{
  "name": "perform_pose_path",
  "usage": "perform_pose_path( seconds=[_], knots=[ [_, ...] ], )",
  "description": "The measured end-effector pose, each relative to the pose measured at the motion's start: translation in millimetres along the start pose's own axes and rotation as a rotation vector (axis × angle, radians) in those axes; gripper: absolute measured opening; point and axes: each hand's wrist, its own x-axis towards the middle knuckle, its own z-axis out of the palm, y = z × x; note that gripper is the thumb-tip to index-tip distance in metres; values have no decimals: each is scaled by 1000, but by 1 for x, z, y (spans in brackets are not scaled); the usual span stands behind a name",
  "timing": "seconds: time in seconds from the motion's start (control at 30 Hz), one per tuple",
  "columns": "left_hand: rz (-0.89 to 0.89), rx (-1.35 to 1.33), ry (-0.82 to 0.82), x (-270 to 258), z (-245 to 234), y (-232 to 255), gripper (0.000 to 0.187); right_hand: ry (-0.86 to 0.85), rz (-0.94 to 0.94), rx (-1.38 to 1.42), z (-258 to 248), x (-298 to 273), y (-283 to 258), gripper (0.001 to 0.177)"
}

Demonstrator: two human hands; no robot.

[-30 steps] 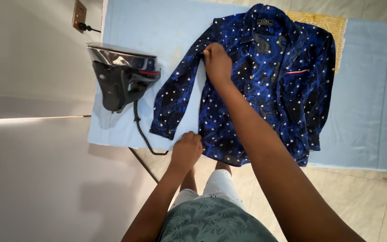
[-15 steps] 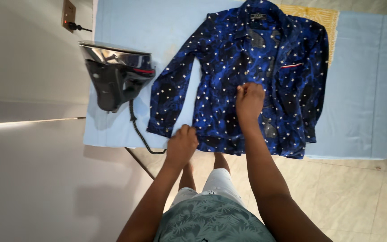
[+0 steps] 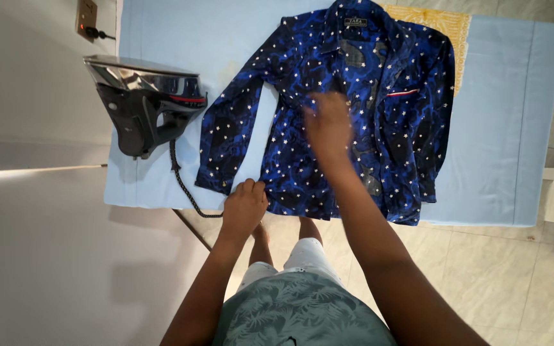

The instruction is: The person irons a blue patterned shirt on an ironing board. They systematically smooth the sleeves, body, and collar using a steam iron, adjusting the garment between passes to remove wrinkles.

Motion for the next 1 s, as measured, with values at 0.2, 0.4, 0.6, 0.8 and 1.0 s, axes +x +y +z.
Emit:
perform_pose_path(
  seconds=[0.2,0.4,0.6,0.8,1.0],
  knots=[
    [-47,-298,66,-8,-19,-7,12,-102,-13,4,82,55,-34,30],
    [-58,-241,63,-15,-19,-11,10,-35,320,213,120,67,-10,9],
    [-139,-145,-4,-20,-14,-25,9,72,120,293,120,59,-6,8],
    [-326,-53,158,-8,-23,-33,23,-304,-239,105,82,41,-6,55],
    [-602,-25,34,14,-51,-42,46,-476,-202,-117,58,41,-3,86]
  ],
)
